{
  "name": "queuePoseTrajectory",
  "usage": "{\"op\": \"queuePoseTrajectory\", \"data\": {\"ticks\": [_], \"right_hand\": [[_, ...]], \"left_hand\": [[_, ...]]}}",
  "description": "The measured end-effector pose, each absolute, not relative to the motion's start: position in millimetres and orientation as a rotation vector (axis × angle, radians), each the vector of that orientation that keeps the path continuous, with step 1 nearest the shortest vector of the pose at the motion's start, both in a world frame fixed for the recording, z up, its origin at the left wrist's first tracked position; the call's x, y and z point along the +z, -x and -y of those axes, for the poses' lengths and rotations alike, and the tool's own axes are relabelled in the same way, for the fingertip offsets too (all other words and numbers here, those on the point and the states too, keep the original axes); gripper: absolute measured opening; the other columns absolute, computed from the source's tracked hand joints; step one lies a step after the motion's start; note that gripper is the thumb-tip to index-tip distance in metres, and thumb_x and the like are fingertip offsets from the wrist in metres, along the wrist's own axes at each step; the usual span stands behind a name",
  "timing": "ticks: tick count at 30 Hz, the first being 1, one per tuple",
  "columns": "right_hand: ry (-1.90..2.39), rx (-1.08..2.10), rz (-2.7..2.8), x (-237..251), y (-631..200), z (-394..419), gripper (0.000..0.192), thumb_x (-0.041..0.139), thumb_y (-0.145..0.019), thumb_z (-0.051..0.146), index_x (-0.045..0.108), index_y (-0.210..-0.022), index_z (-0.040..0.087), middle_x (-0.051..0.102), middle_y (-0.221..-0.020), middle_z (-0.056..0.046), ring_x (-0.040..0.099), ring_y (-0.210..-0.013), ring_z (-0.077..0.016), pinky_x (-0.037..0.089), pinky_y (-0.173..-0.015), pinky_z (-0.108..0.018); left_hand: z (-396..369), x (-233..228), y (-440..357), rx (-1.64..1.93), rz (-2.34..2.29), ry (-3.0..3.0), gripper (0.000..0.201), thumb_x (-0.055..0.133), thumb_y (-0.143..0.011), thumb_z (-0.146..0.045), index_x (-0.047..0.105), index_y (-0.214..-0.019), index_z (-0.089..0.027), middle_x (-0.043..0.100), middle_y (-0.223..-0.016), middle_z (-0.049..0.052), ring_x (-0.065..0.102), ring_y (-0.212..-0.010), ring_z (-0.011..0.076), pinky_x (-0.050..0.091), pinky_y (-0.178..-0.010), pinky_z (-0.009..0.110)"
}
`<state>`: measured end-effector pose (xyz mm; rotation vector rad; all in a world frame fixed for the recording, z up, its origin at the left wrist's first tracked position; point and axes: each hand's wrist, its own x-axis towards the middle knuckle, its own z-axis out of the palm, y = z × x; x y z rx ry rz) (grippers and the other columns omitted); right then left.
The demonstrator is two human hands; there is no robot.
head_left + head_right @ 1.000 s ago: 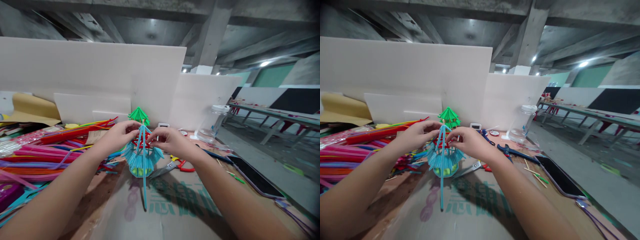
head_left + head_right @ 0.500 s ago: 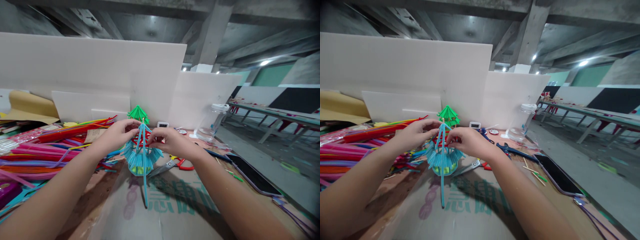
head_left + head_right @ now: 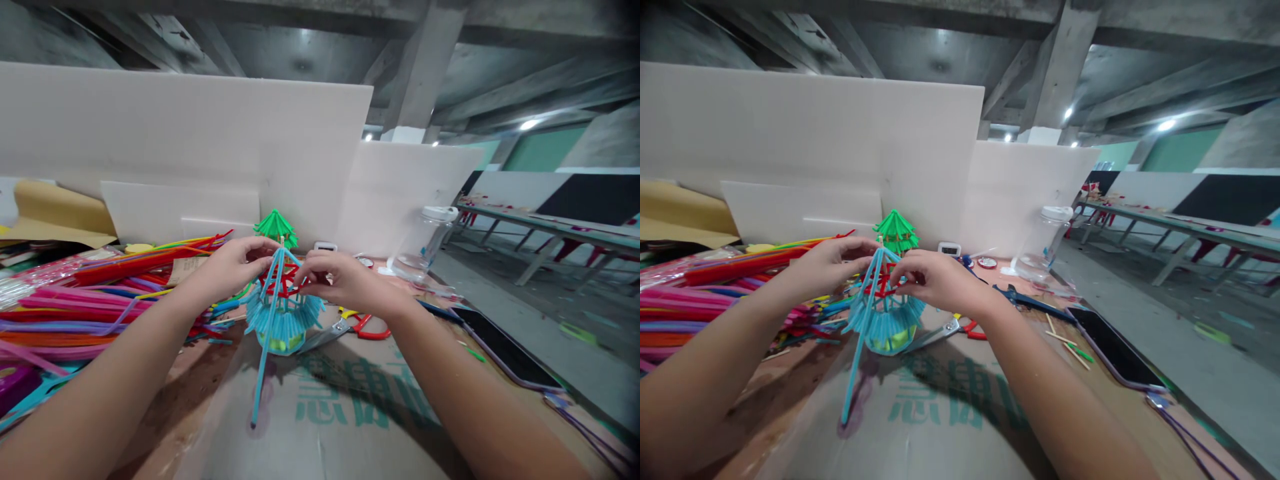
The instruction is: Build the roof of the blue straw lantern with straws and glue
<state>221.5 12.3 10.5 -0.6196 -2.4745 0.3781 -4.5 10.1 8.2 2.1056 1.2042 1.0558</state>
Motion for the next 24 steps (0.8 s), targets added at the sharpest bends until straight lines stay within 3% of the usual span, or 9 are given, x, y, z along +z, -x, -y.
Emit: {"op": "queuePoseTrajectory", "data": {"ticks": [6, 13, 24], "right_hand": [[0.554, 0.324, 2.487, 10.4, -218.3, -8.8, 0.011, 0.062, -0.087, 0.018, 0.068, -0.096, 0.020, 0.059, -0.088, -0.001, 0.056, -0.078, -0.0104, 0.042, -0.067, -0.022], [0.527, 0.267, 2.503, 6.0, -213.5, -7.2, 0.014, 0.059, -0.089, 0.018, 0.070, -0.098, 0.021, 0.061, -0.098, -0.002, 0.057, -0.084, -0.0106, 0.044, -0.071, -0.022], [0.500, 0.191, 2.490, 3.6, -212.4, -9.1, 0.010, 0.061, -0.088, 0.016, 0.070, -0.089, 0.021, 0.063, -0.093, -0.001, 0.058, -0.082, -0.0102, 0.043, -0.070, -0.022]], "left_hand": [[-11.5, 6.5, 5.8, 1.082, -1.135, -2.139, 0.030, 0.058, -0.083, -0.035, 0.066, -0.107, -0.018, 0.072, -0.101, 0.005, 0.067, -0.092, 0.0217, 0.055, -0.079, 0.032], [-7.0, 10.8, 3.0, 1.079, -1.182, -2.127, 0.026, 0.058, -0.082, -0.034, 0.066, -0.101, -0.018, 0.072, -0.096, 0.004, 0.067, -0.089, 0.0225, 0.056, -0.078, 0.033], [-6.8, 10.5, 1.6, 1.070, -1.230, -2.155, 0.028, 0.057, -0.082, -0.035, 0.068, -0.103, -0.019, 0.072, -0.092, 0.004, 0.067, -0.079, 0.0202, 0.056, -0.068, 0.030]]}}
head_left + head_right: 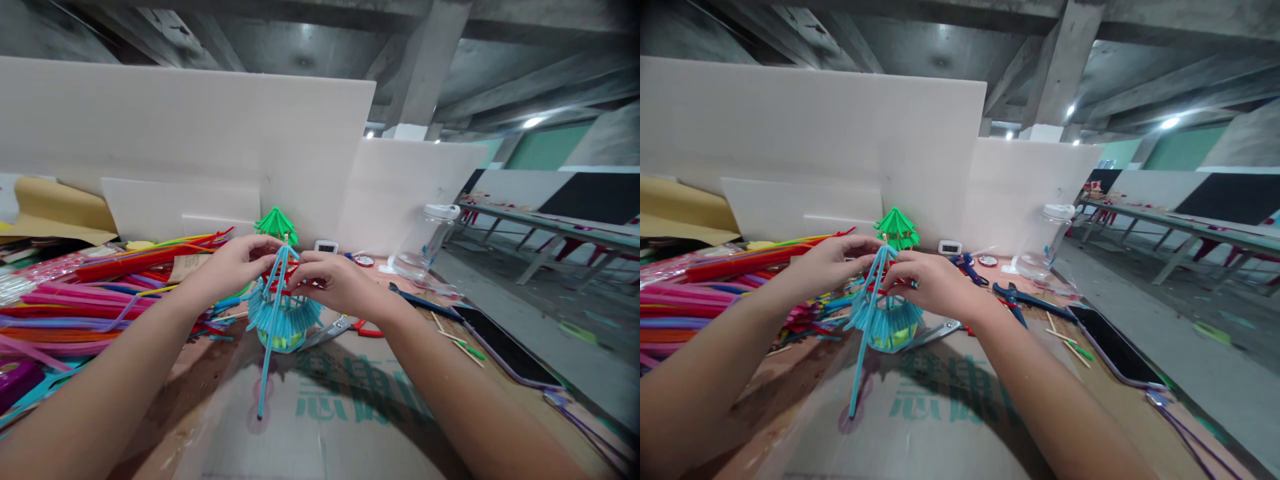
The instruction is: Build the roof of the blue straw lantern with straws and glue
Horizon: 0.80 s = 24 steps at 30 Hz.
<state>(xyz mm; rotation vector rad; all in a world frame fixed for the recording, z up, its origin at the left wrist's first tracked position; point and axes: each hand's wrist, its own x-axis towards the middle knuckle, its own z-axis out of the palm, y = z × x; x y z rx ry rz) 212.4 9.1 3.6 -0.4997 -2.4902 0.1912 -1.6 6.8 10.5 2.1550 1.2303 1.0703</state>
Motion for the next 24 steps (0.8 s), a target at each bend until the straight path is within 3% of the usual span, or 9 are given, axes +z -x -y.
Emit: {"op": "queuePoseTrajectory", "data": {"ticks": [12, 15, 20, 24], "right_hand": [[0.517, 0.221, 2.482, 1.2, -210.5, -11.8, 0.011, 0.061, -0.087, 0.016, 0.070, -0.091, 0.020, 0.064, -0.093, -0.002, 0.057, -0.083, -0.0116, 0.042, -0.070, -0.023], [0.588, 0.286, 2.445, 7.7, -215.2, -9.9, 0.012, 0.063, -0.087, 0.022, 0.069, -0.097, 0.019, 0.064, -0.088, -0.002, 0.055, -0.075, -0.0106, 0.040, -0.064, -0.022], [0.840, 0.491, 2.562, 27.9, -227.1, 7.3, 0.036, 0.053, -0.091, 0.044, 0.070, -0.078, 0.015, 0.058, -0.060, 0.002, 0.043, -0.052, -0.0076, 0.030, -0.051, -0.023], [0.800, 0.560, 2.885, 33.7, -223.7, 27.1, 0.028, 0.056, -0.090, 0.041, 0.074, -0.086, 0.020, 0.066, -0.067, 0.002, 0.050, -0.054, -0.0079, 0.030, -0.049, -0.022]], "left_hand": [[-9.5, 8.0, 2.9, 1.078, -1.165, -2.202, 0.028, 0.055, -0.083, -0.034, 0.067, -0.104, -0.019, 0.072, -0.099, 0.004, 0.067, -0.092, 0.0214, 0.055, -0.080, 0.032], [-8.3, 9.1, 3.3, 1.071, -1.171, -2.180, 0.028, 0.056, -0.083, -0.034, 0.067, -0.104, -0.020, 0.072, -0.099, 0.003, 0.067, -0.091, 0.0208, 0.055, -0.080, 0.031], [-7.0, 9.8, 3.5, 1.087, -1.177, -2.157, 0.030, 0.057, -0.083, -0.036, 0.067, -0.106, -0.019, 0.072, -0.103, 0.004, 0.067, -0.093, 0.0214, 0.055, -0.082, 0.033], [-6.9, 9.3, 3.7, 1.103, -1.156, -2.134, 0.033, 0.058, -0.082, -0.036, 0.066, -0.109, -0.019, 0.071, -0.105, 0.005, 0.067, -0.094, 0.0216, 0.055, -0.082, 0.033]]}}
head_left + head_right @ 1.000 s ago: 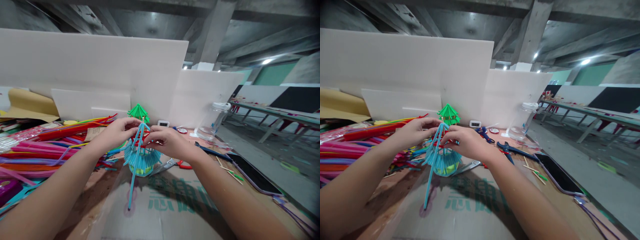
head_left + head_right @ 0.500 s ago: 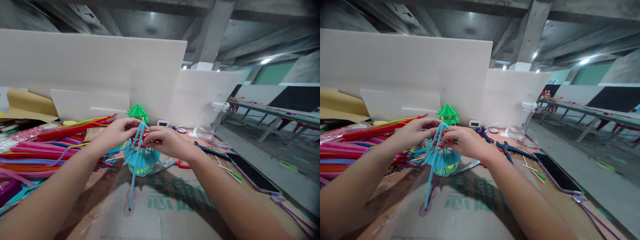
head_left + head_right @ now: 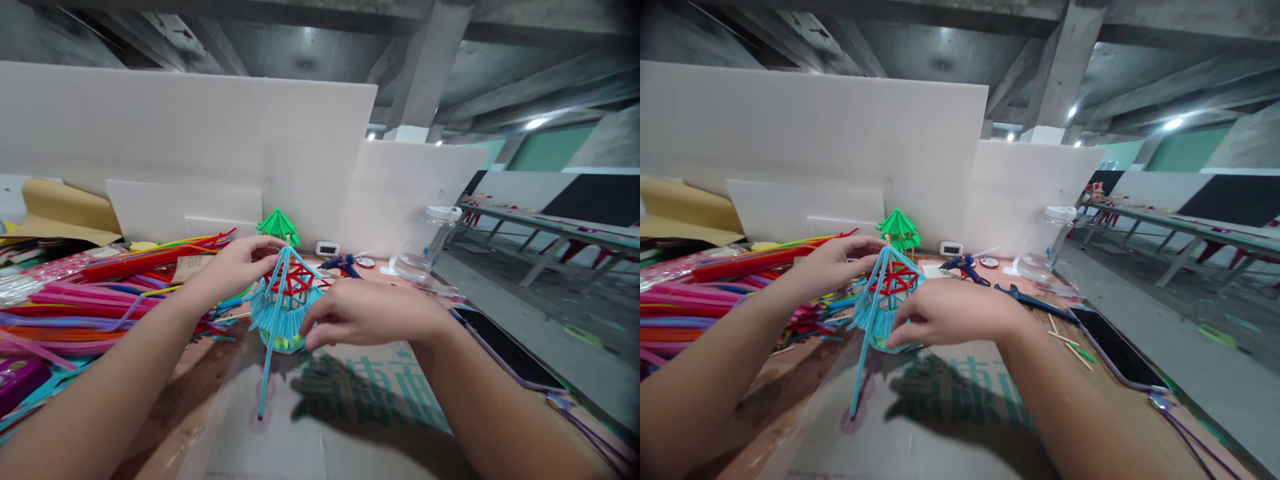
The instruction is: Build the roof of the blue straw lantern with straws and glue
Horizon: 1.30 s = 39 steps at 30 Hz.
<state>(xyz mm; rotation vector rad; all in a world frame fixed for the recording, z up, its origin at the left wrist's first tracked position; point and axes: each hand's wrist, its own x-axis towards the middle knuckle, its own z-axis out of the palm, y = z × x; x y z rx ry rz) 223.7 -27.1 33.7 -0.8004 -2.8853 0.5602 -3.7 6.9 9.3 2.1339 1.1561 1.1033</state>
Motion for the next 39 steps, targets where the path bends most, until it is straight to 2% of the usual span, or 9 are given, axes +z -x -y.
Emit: {"op": "queuePoseTrajectory", "data": {"ticks": [2, 5, 9, 15, 20, 29, 34, 37, 39], "right_hand": [[0.790, 0.442, 2.890, 35.1, -220.2, 33.8, 0.023, 0.059, -0.088, 0.037, 0.074, -0.085, 0.021, 0.066, -0.067, 0.002, 0.050, -0.054, -0.0079, 0.030, -0.049, -0.022], [0.819, 0.290, 2.779, 42.0, -218.8, 39.2, 0.025, 0.056, -0.091, 0.034, 0.071, -0.078, 0.020, 0.059, -0.058, 0.003, 0.045, -0.050, -0.0073, 0.027, -0.048, -0.023], [0.810, 0.183, 2.590, 58.2, -219.6, 41.0, 0.029, 0.051, -0.093, 0.037, 0.068, -0.079, 0.018, 0.056, -0.060, 0.003, 0.042, -0.052, -0.0072, 0.027, -0.051, -0.023], [0.884, -0.015, 2.442, 70.6, -220.9, 31.0, 0.035, 0.049, -0.093, 0.043, 0.066, -0.077, 0.017, 0.052, -0.057, 0.003, 0.041, -0.053, -0.0082, 0.026, -0.052, -0.024], [1.074, 0.065, 2.479, 51.6, -240.5, 19.1, 0.036, 0.047, -0.093, 0.042, 0.065, -0.075, 0.017, 0.055, -0.059, 0.002, 0.042, -0.053, -0.0088, 0.025, -0.052, -0.025], [1.417, 0.089, 2.559, 9.1, -283.8, -16.7, 0.044, 0.044, -0.091, 0.053, 0.068, -0.079, 0.019, 0.064, -0.069, -0.002, 0.049, -0.057, -0.0121, 0.025, -0.052, -0.027], [1.652, 0.135, 2.505, -7.3, -303.7, -40.5, 0.045, 0.046, -0.089, 0.054, 0.067, -0.072, 0.018, 0.062, -0.065, -0.003, 0.047, -0.055, -0.0126, 0.024, -0.052, -0.027], [1.644, 0.182, 2.428, -10.8, -304.9, -45.7, 0.042, 0.049, -0.087, 0.053, 0.067, -0.072, 0.017, 0.062, -0.064, -0.002, 0.048, -0.056, -0.0130, 0.026, -0.052, -0.027], [1.564, 0.220, 2.330, -7.8, -297.8, -45.6, 0.039, 0.049, -0.087, 0.050, 0.068, -0.078, 0.018, 0.063, -0.065, -0.002, 0.050, -0.057, -0.0132, 0.028, -0.052, -0.026]], "left_hand": [[-7.5, 9.4, 5.2, 1.099, -1.163, -2.149, 0.035, 0.057, -0.083, -0.037, 0.064, -0.111, -0.018, 0.071, -0.106, 0.006, 0.066, -0.094, 0.0220, 0.055, -0.081, 0.033], [-8.8, 10.4, 9.0, 1.107, -1.184, -2.185, 0.037, 0.055, -0.085, -0.038, 0.063, -0.114, -0.018, 0.069, -0.109, 0.007, 0.066, -0.095, 0.0223, 0.053, -0.081, 0.035], [-8.1, 12.3, 11.8, 1.106, -1.207, -2.207, 0.037, 0.054, -0.086, -0.041, 0.064, -0.113, -0.018, 0.068, -0.111, 0.007, 0.064, -0.097, 0.0223, 0.051, -0.085, 0.034], [-7.6, 7.1, 3.4, 1.178, -1.271, -2.207, 0.042, 0.052, -0.087, -0.051, 0.068, -0.107, -0.018, 0.069, -0.106, 0.007, 0.064, -0.095, 0.0224, 0.050, -0.081, 0.032], [-10.3, -2.2, -8.6, 1.332, -1.308, -2.191, 0.042, 0.054, -0.084, -0.054, 0.070, -0.100, -0.018, 0.070, -0.103, 0.007, 0.063, -0.096, 0.0221, 0.048, -0.085, 0.032], [-10.6, -1.5, -5.8, 1.314, -1.307, -2.200, 0.041, 0.053, -0.085, -0.053, 0.070, -0.101, -0.019, 0.070, -0.104, 0.007, 0.063, -0.096, 0.0231, 0.048, -0.086, 0.034], [-12.3, 2.4, 2.4, 1.235, -1.254, -2.158, 0.046, 0.049, -0.087, -0.055, 0.068, -0.105, -0.018, 0.070, -0.103, 0.007, 0.063, -0.094, 0.0236, 0.049, -0.083, 0.035], [-17.6, 5.2, 10.7, 1.384, -1.189, -2.042, 0.045, 0.055, -0.084, -0.054, 0.063, -0.110, -0.018, 0.069, -0.101, 0.007, 0.063, -0.091, 0.0215, 0.049, -0.079, 0.032], [-20.9, 7.6, 17.3, 1.471, -1.217, -1.975, 0.041, 0.059, -0.082, -0.052, 0.061, -0.103, -0.017, 0.068, -0.095, 0.006, 0.063, -0.085, 0.0197, 0.048, -0.074, 0.030]]}}
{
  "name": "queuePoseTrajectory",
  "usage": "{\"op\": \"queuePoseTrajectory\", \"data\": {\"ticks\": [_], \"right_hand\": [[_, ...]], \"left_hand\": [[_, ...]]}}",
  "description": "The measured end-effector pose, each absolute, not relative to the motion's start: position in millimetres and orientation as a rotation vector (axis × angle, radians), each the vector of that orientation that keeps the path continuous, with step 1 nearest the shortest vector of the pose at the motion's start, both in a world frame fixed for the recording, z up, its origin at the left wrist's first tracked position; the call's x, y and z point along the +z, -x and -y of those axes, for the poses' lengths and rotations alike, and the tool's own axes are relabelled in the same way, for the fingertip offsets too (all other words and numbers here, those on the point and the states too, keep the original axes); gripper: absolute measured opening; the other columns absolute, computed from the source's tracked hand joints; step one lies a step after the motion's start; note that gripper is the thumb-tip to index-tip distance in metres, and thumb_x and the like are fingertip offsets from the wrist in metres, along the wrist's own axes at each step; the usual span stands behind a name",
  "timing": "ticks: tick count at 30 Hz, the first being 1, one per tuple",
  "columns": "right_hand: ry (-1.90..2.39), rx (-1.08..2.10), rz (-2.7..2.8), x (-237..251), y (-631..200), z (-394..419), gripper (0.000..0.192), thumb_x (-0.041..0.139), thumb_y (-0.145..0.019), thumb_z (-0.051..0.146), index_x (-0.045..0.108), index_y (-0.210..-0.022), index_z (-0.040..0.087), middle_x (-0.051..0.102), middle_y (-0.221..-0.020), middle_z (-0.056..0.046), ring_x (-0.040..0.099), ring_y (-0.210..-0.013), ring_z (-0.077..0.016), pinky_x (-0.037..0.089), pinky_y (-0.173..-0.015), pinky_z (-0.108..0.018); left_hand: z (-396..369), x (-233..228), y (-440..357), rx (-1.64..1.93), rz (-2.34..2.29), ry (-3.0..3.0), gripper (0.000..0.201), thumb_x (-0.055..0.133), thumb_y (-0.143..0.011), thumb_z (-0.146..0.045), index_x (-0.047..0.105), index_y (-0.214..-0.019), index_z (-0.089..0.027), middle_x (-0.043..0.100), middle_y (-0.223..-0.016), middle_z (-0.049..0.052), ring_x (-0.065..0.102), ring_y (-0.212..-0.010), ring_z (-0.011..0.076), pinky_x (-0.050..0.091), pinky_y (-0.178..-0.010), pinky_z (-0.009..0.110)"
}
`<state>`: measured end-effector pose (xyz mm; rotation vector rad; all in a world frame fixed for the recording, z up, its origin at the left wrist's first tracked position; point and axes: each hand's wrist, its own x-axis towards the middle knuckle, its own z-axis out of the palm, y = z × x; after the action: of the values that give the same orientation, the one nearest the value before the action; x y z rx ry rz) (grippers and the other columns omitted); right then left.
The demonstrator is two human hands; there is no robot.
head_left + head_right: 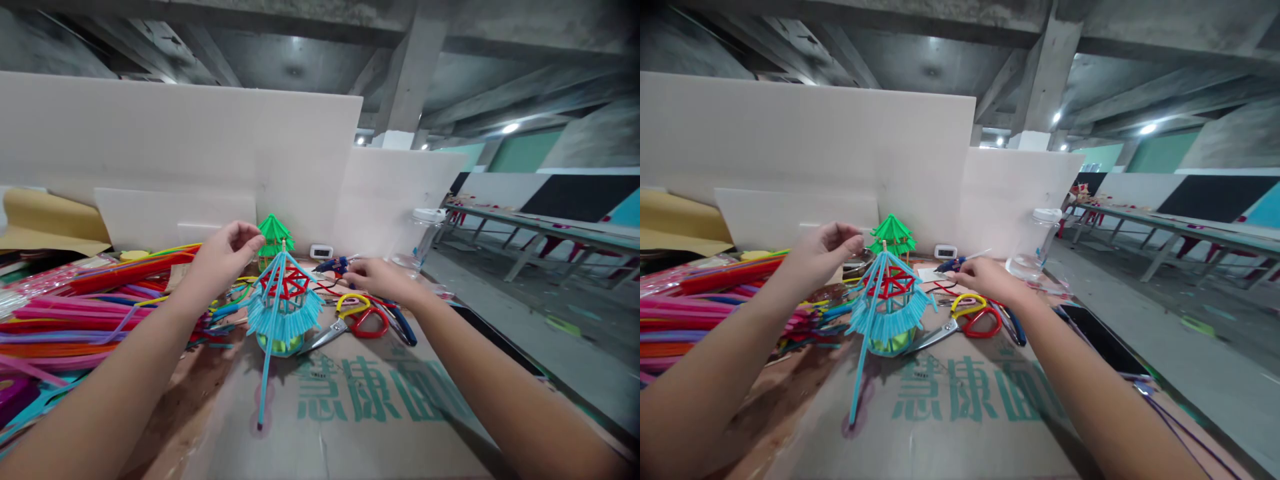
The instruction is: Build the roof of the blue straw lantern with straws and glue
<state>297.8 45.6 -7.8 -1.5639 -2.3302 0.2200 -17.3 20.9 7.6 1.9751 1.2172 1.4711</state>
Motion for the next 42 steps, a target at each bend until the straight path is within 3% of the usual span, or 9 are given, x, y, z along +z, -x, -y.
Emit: {"op": "queuePoseTrajectory", "data": {"ticks": [6, 13, 16, 18, 20, 29, 37, 42], "right_hand": [[1.117, 0.215, 2.051, 18.4, -244.1, -30.3, 0.024, 0.055, -0.086, 0.037, 0.068, -0.089, 0.017, 0.067, -0.077, -0.002, 0.056, -0.067, -0.0126, 0.038, -0.061, -0.024], [1.002, 0.231, 2.159, 31.1, -199.8, -23.4, 0.032, 0.054, -0.088, 0.044, 0.066, -0.078, 0.017, 0.058, -0.063, 0.001, 0.047, -0.057, -0.0104, 0.032, -0.053, -0.024], [0.979, 0.289, 2.083, 26.1, -196.8, -28.7, 0.024, 0.056, -0.087, 0.038, 0.066, -0.086, 0.017, 0.064, -0.073, -0.001, 0.054, -0.064, -0.0117, 0.036, -0.057, -0.024], [0.954, 0.283, 2.063, 21.9, -197.8, -30.5, 0.019, 0.057, -0.087, 0.034, 0.065, -0.089, 0.017, 0.066, -0.076, -0.002, 0.056, -0.067, -0.0123, 0.038, -0.059, -0.024], [0.909, 0.245, 2.086, 18.5, -200.5, -29.7, 0.018, 0.057, -0.087, 0.032, 0.066, -0.089, 0.016, 0.066, -0.076, -0.002, 0.057, -0.068, -0.0122, 0.040, -0.061, -0.024], [0.573, -0.097, 2.179, 10.7, -208.1, -26.2, 0.021, 0.054, -0.092, 0.023, 0.074, -0.095, 0.017, 0.068, -0.081, -0.006, 0.057, -0.072, -0.0123, 0.043, -0.065, -0.025], [0.451, -0.243, 2.174, 4.7, -204.1, -31.2, 0.020, 0.054, -0.091, 0.018, 0.073, -0.096, 0.018, 0.069, -0.078, -0.005, 0.058, -0.070, -0.0124, 0.044, -0.060, -0.024], [0.451, -0.233, 2.174, 5.3, -204.4, -30.8, 0.020, 0.055, -0.091, 0.017, 0.073, -0.097, 0.018, 0.070, -0.079, -0.006, 0.059, -0.070, -0.0127, 0.044, -0.061, -0.024]], "left_hand": [[-25.8, 9.0, 28.1, 1.423, -1.297, -2.020, 0.035, 0.058, -0.081, -0.052, 0.062, -0.084, -0.018, 0.067, -0.082, 0.003, 0.059, -0.073, 0.0174, 0.043, -0.066, 0.027], [-26.2, 6.7, 27.6, 1.338, -1.412, -2.056, 0.047, 0.042, -0.087, -0.060, 0.055, -0.064, -0.020, 0.053, -0.055, -0.002, 0.052, -0.056, 0.0171, 0.034, -0.051, 0.027], [-27.1, 5.8, 27.1, 1.381, -1.347, -2.038, 0.034, 0.055, -0.083, -0.052, 0.061, -0.085, -0.019, 0.065, -0.076, 0.001, 0.060, -0.071, 0.0187, 0.043, -0.060, 0.026], [-27.1, 4.8, 24.4, 1.375, -1.276, -2.035, 0.038, 0.060, -0.080, -0.048, 0.062, -0.105, -0.019, 0.069, -0.097, 0.005, 0.064, -0.088, 0.0208, 0.048, -0.072, 0.029], [-25.1, 4.3, 19.7, 1.311, -1.241, -2.048, 0.039, 0.060, -0.081, -0.046, 0.064, -0.108, -0.018, 0.070, -0.104, 0.007, 0.065, -0.094, 0.0220, 0.049, -0.080, 0.032], [-8.5, 9.1, 3.3, 1.178, -1.250, -2.078, 0.034, 0.058, -0.084, -0.043, 0.069, -0.102, -0.017, 0.074, -0.097, 0.005, 0.068, -0.091, 0.0221, 0.054, -0.079, 0.031], [0.5, 14.2, -1.3, 1.130, -1.350, -2.059, 0.030, 0.057, -0.085, -0.041, 0.069, -0.102, -0.019, 0.071, -0.077, 0.002, 0.066, -0.070, 0.0167, 0.051, -0.054, 0.022], [-0.7, 14.0, -1.2, 1.131, -1.346, -2.076, 0.028, 0.057, -0.085, -0.040, 0.069, -0.101, -0.020, 0.070, -0.075, 0.001, 0.064, -0.064, 0.0152, 0.048, -0.050, 0.021]]}}
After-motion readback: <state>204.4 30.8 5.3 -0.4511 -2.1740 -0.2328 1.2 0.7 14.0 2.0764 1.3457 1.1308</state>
